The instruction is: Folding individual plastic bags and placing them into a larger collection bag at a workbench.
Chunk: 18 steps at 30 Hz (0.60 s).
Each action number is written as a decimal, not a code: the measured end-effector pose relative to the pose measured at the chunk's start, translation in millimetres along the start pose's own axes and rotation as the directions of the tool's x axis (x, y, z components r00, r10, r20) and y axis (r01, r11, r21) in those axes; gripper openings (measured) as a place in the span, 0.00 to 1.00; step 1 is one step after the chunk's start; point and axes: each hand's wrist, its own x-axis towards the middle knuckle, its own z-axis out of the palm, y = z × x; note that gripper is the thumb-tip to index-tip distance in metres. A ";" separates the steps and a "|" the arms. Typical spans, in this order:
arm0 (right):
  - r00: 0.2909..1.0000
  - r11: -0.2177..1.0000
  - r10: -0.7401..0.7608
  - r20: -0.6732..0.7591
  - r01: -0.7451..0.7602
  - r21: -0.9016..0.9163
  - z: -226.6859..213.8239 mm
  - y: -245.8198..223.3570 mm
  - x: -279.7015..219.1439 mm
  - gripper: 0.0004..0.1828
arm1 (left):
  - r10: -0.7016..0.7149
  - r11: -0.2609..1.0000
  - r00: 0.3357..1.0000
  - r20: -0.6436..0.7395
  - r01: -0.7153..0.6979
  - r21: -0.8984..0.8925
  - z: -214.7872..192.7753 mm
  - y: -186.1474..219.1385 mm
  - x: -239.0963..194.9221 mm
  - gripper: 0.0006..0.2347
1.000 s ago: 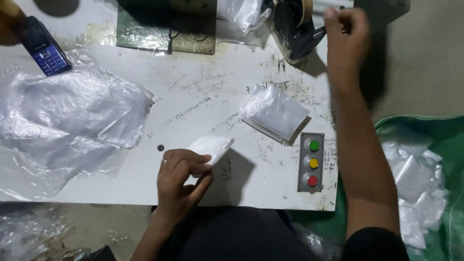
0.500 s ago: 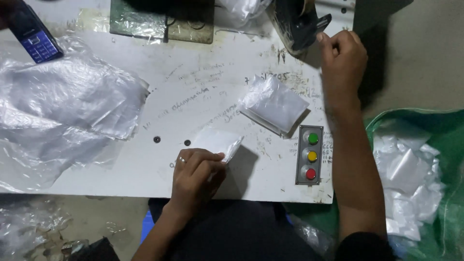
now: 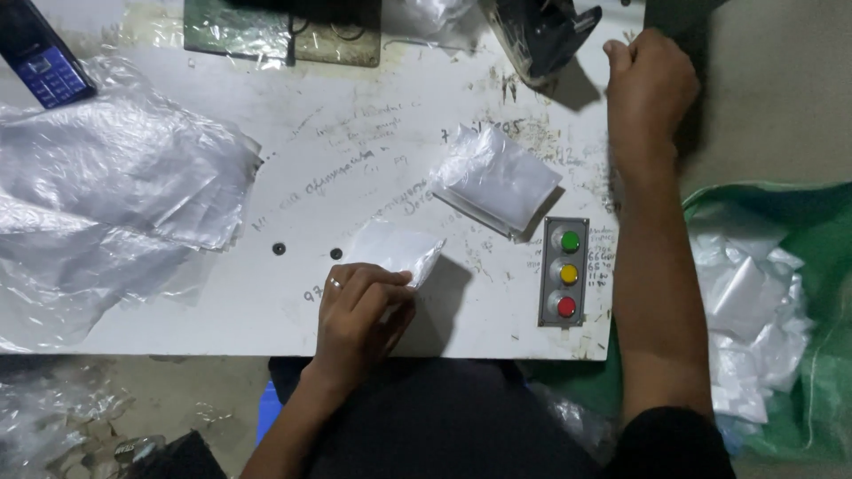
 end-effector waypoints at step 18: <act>0.660 0.510 -0.062 0.748 -0.624 0.593 -168.9 -178.2 -137.3 0.18 | -0.344 0.887 0.939 0.017 0.330 -0.323 18.8 29.0 16.2 0.03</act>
